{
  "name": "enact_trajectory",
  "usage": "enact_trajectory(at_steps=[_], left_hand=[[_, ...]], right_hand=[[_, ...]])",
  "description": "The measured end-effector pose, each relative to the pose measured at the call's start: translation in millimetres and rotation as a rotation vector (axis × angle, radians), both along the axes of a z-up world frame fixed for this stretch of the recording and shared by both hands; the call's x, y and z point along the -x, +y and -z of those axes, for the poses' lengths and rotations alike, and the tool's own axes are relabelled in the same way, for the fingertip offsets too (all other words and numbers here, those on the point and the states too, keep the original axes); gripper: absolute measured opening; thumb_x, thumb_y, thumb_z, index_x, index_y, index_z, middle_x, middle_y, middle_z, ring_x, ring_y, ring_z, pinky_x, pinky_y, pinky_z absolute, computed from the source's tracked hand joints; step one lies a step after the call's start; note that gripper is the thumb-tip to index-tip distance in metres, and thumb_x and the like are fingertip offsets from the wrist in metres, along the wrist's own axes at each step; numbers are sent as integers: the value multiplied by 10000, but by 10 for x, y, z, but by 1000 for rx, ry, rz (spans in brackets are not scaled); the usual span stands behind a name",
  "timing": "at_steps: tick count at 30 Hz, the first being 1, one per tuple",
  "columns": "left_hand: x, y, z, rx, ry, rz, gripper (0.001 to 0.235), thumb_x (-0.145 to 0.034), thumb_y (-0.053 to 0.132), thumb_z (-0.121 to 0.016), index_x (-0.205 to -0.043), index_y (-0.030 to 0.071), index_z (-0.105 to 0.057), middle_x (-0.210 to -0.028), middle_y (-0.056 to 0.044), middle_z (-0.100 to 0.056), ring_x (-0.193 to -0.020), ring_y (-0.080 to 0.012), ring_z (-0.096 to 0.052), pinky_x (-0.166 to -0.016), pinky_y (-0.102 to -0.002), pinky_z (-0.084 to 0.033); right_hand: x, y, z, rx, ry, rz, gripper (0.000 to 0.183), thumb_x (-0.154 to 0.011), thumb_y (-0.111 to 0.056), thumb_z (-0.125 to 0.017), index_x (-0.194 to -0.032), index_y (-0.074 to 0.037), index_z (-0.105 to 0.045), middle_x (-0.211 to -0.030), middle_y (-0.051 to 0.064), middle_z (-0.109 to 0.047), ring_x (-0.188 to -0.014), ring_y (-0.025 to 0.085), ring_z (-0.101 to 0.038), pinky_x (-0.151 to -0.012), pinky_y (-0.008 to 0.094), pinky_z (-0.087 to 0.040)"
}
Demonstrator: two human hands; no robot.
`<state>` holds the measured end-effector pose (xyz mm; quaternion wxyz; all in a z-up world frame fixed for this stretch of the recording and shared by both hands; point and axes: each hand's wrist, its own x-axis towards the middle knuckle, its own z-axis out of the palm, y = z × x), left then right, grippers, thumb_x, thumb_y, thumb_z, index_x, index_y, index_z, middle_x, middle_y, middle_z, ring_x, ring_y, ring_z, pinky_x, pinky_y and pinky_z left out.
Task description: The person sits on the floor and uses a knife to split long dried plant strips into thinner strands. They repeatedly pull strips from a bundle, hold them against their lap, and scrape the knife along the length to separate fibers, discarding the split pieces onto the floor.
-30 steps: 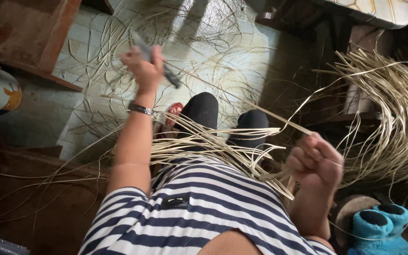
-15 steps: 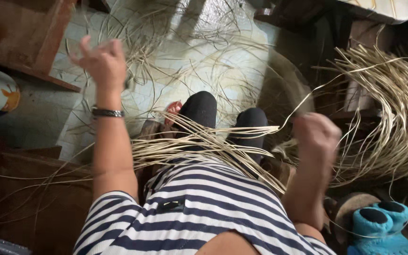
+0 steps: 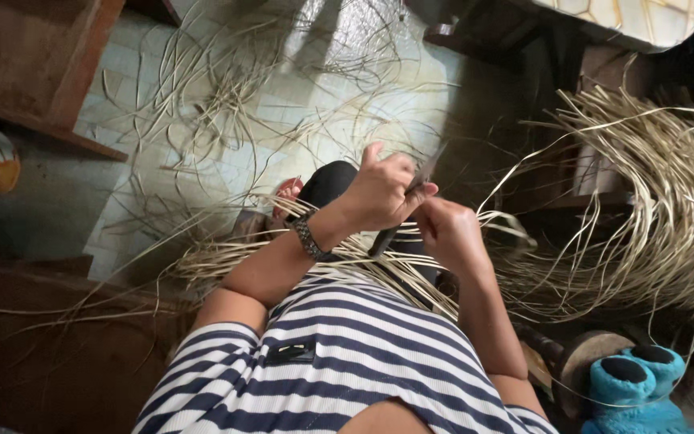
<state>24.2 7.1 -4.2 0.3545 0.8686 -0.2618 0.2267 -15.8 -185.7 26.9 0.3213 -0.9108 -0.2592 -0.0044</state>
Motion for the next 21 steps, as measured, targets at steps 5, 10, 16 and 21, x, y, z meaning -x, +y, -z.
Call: enact_trajectory(at_steps=[5, 10, 16, 21], left_hand=[[39, 31, 9, -48, 18, -35, 658, -1057, 515, -468, -549, 143, -659, -500, -25, -601, -768, -247, -664, -912, -581, -364], [8, 123, 49, -37, -161, -93, 623, -1000, 476, -583, -470, 150, -596, -427, 6, -516, -698, -231, -608, -802, -474, -393], [-71, 355, 201, -11, 41, -38, 603, -1012, 489, -555, -516, 167, -677, -582, 0, -638, -756, -205, -644, -856, -455, -412], [-353, 711, 612, -3, 71, -196, 593, -1003, 487, -615, -501, 178, -671, -635, -19, -682, -755, -222, -702, -873, -445, -400]], right_hand=[[55, 44, 78, 71, 13, -5, 113, -767, -160, -729, -775, -174, -617, -641, 64, -587, -644, 352, -666, -599, 452, -518], [88, 190, 17, 11, 34, 7, 103, -804, -149, -689, -759, -141, -596, -635, 99, -565, -643, 386, -658, -574, 457, -500], [183, 343, -413, -302, 161, 32, 164, -954, -82, -630, -812, -118, -704, -573, 86, -589, -497, 304, -606, -500, 354, -480], [330, 44, -533, -430, 284, 102, 184, -943, -80, -666, -796, -112, -773, -561, 50, -587, -532, 118, -499, -514, 318, -459]])
